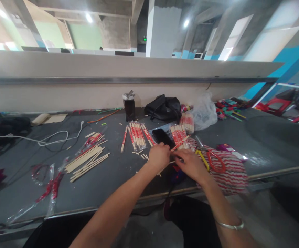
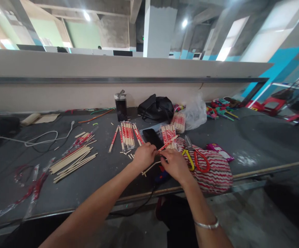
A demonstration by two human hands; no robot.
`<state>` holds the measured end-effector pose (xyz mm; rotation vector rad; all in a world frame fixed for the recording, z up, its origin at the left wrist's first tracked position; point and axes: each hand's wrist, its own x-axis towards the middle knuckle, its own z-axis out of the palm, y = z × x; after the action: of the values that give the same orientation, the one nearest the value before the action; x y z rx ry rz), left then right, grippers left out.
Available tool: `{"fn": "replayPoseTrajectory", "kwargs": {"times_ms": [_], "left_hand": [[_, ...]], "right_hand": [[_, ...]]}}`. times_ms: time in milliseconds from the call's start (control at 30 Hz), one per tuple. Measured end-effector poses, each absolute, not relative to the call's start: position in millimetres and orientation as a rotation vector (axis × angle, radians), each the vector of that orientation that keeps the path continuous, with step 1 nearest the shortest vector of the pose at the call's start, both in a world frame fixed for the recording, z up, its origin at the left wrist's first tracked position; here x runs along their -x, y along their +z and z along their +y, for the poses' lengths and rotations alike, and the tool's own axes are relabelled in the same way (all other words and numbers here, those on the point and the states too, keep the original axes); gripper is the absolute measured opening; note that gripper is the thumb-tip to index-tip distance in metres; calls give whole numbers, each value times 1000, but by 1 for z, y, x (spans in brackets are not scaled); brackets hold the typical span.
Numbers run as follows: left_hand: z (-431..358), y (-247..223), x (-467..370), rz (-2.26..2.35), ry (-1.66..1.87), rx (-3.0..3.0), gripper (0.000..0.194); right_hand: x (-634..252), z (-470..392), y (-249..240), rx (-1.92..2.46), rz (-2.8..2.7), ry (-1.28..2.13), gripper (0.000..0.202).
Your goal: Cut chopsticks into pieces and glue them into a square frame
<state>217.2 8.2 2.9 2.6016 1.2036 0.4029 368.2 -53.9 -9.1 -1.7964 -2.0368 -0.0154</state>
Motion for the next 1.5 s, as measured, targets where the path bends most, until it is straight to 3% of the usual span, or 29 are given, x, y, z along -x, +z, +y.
{"fn": "replayPoseTrajectory", "kwargs": {"times_ms": [133, 367, 567, 700, 1167, 1500], "left_hand": [[19, -4, -242, 1195, 323, -2583, 21], [27, 3, -214, 1243, 410, -2514, 21], [10, 8, -168, 1287, 531, -2438, 27], [-9, 0, -169, 1258, 568, -2379, 24], [-23, 2, -223, 1297, 614, -2289, 31], [-35, -1, -246, 1205, 653, -2271, 27]], "right_hand": [[-373, -53, -7, 1874, -1809, -77, 25], [-363, -55, -7, 1777, -2148, -30, 32], [-351, -53, -8, 1968, -2122, -30, 8], [-346, -50, -2, 1906, -2045, 32, 12], [-324, -33, -30, 1463, -1000, 613, 17], [-361, -18, -8, 1097, -657, 744, 23]]}}
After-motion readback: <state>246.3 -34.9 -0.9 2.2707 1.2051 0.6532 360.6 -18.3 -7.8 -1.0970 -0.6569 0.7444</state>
